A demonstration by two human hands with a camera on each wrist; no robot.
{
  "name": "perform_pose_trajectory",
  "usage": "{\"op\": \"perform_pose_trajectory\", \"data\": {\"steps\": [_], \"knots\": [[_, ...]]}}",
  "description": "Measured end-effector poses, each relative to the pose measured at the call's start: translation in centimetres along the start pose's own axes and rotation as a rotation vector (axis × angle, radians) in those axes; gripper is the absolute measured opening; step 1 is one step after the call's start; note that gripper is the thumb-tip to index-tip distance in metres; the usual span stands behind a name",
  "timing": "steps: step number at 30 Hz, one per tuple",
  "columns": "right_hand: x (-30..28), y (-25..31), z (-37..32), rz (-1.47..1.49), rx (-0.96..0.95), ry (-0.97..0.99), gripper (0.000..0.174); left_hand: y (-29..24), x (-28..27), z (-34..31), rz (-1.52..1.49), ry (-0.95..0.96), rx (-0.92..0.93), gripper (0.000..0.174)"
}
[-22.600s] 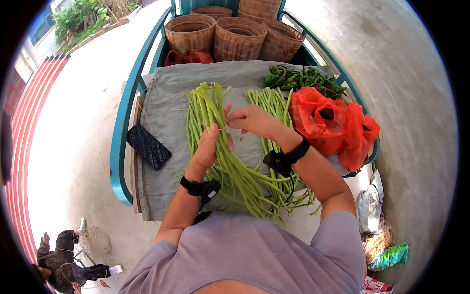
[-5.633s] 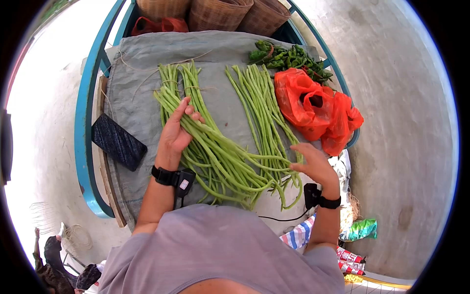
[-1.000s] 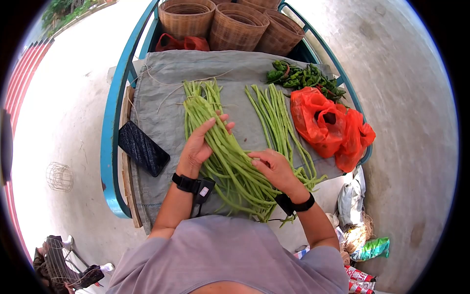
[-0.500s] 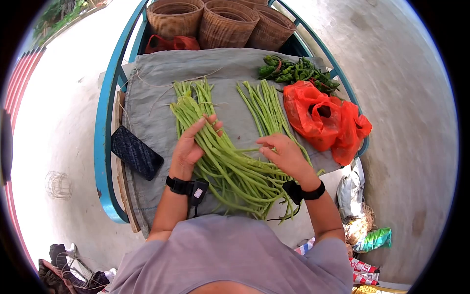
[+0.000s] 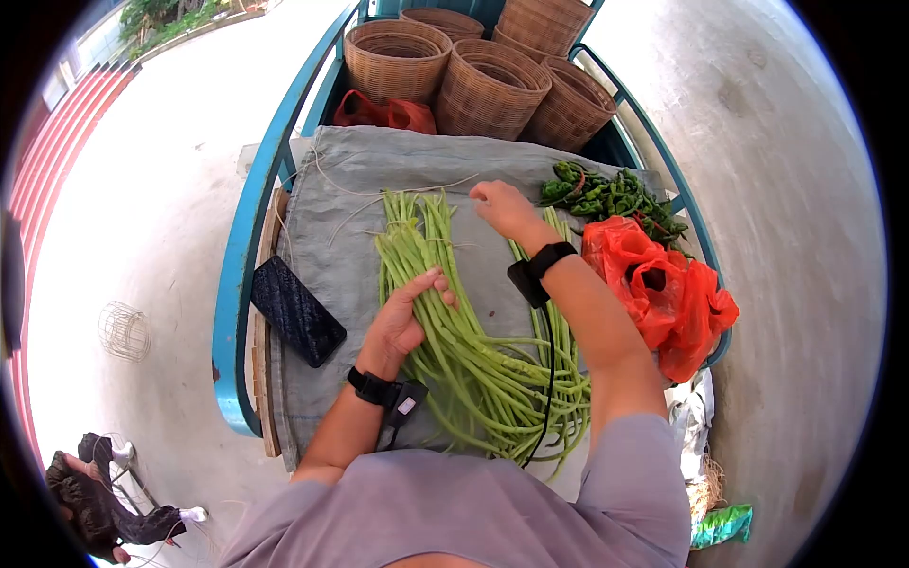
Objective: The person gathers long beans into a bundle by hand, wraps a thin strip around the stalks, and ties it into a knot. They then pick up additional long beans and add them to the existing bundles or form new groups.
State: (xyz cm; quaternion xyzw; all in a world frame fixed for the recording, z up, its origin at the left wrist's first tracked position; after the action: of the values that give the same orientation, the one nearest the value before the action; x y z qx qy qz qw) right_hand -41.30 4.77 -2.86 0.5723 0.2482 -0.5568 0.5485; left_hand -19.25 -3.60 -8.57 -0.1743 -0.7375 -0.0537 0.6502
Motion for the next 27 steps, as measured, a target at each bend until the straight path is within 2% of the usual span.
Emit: {"op": "perform_pose_trajectory", "data": {"steps": [3, 4, 7, 10, 13, 14, 18, 21, 24, 27], "knots": [[2.1, 1.8, 1.3, -0.100, 0.194, 0.274, 0.024, 0.0, 0.0, 0.0, 0.038, -0.077, 0.035, 0.011], [3.7, 0.7, 1.4, -0.145, 0.140, 0.053, 0.023, 0.1, -0.4, 0.2, 0.040, -0.085, 0.018, 0.011], [4.2, 0.2, 3.3, -0.211, 0.165, -0.029, 0.025, 0.0, 0.1, -0.3, 0.018, -0.095, -0.031, 0.012], [6.8, -3.9, 4.0, -0.222, 0.068, 0.067, 0.026, 0.1, 0.0, -0.1, 0.063, -0.126, 0.024, 0.016], [8.0, -5.7, 4.6, -0.138, 0.030, 0.058, 0.026, 0.2, 0.2, -0.1, 0.103, -0.104, 0.047, 0.018], [8.4, -6.4, 4.9, -0.185, 0.045, 0.149, 0.027, 0.1, 0.3, -0.2, 0.119, -0.095, 0.033, 0.018], [8.3, -5.7, 5.9, -0.144, 0.022, -0.005, 0.023, 0.0, 1.0, -0.6, 0.130, -0.077, 0.063, 0.015], [8.6, -5.8, 6.0, -0.163, 0.086, 0.051, 0.017, 0.1, 0.9, -0.6, 0.115, -0.081, 0.061, 0.015], [9.1, -6.4, 6.9, -0.244, 0.234, 0.185, 0.016, 0.1, 0.6, -0.3, 0.112, -0.081, 0.056, 0.016], [8.9, -6.1, 6.7, -0.179, 0.219, -0.067, 0.018, 0.0, 0.6, -0.4, 0.136, -0.079, 0.072, 0.017]]}}
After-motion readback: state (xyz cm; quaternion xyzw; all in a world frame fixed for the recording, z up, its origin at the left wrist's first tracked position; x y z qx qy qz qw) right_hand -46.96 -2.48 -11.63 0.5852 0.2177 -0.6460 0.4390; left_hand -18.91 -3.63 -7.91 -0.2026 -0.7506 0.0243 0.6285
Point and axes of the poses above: each hand's wrist, its own z-axis towards the middle knuckle, its own x-axis out of the palm, y = z × x, the point moved 2 cm from there along z, towards the middle knuckle, and after that the axes turned 14 degrees about -x, right-handed, at the moved point
